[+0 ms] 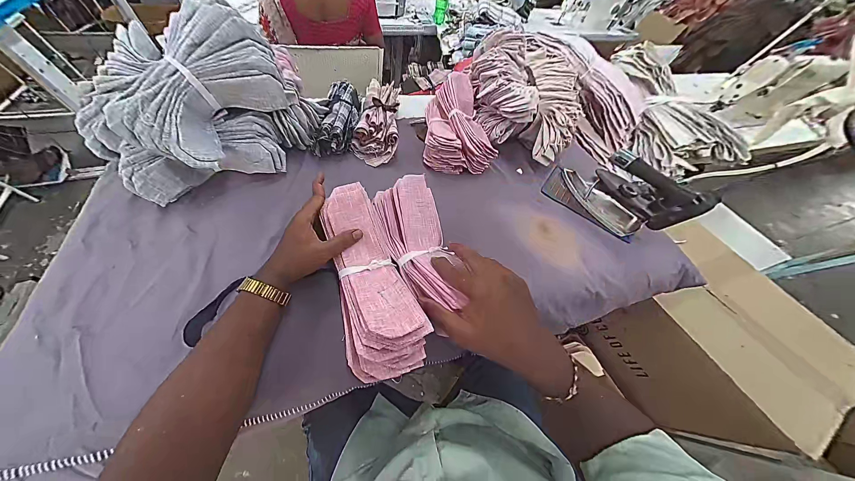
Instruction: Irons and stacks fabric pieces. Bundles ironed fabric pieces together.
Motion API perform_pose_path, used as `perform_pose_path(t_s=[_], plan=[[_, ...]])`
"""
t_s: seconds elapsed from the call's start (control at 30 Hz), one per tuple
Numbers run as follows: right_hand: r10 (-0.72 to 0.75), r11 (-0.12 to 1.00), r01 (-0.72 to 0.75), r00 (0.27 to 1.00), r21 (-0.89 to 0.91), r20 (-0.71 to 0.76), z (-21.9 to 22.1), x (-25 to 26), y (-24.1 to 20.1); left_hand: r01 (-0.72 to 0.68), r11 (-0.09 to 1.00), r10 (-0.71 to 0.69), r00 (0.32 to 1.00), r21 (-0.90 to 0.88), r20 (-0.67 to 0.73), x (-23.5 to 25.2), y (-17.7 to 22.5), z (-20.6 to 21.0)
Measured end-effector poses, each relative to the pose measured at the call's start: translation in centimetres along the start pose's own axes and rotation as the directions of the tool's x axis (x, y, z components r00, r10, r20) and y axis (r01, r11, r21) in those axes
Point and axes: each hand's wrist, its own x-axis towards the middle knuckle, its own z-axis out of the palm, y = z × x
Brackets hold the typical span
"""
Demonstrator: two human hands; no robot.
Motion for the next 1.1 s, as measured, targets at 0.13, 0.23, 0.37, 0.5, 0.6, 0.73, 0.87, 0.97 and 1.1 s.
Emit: perform_pose_path(t_s=[0.13,0.23,0.37,0.5,0.6,0.73,0.87,0.97,1.1], plan=[[-0.009,0.981,0.014,1.0,0.194,-0.024,0.0,-1.0,0.0,-0.031,0.999,0.031,0.999,0.019,-0.016,-0.2,0.0,0.1],[0.033,0.824,0.049,0.99,0.565,-0.134,-0.6,-1.8,2.2,-0.071,0.997,0.071,0.997,0.001,-0.026,-0.4,0.0,0.3],[0.116,0.855,0.094,0.923,0.51,-0.366,1.2,-4.3,4.8,-0.165,0.963,0.189,0.977,0.214,-0.099,-0.5,-0.4,0.1],[0.127,0.838,0.108,0.914,0.535,-0.385,3.9,-8.4,4.6,-0.367,0.77,0.515,0.84,0.521,-0.171,-0.7,0.9,-0.7],[0.091,0.931,0.071,0.906,0.359,-0.414,5.6,-10.0,3.9,-0.544,0.703,0.655,0.746,0.459,-0.119,-1.3,4.8,0.2],[0.031,0.991,0.03,0.897,0.13,-0.442,6.6,-10.4,3.8,-0.605,0.706,0.501,0.794,0.367,0.344,-2.7,13.7,4.9],[0.047,0.998,-0.028,0.934,0.06,-0.353,6.0,-10.2,3.7,-0.561,0.427,0.135,0.815,0.709,0.563,-5.9,18.8,12.4],[0.062,0.997,-0.044,0.928,0.056,-0.368,6.5,-10.7,3.9,-0.494,0.253,0.114,0.869,0.832,0.482,-7.5,18.2,15.9],[0.06,0.994,-0.012,0.9,0.113,-0.432,6.6,-11.1,4.9,-0.443,0.226,0.192,0.893,0.868,0.406,-8.3,17.3,16.1]])
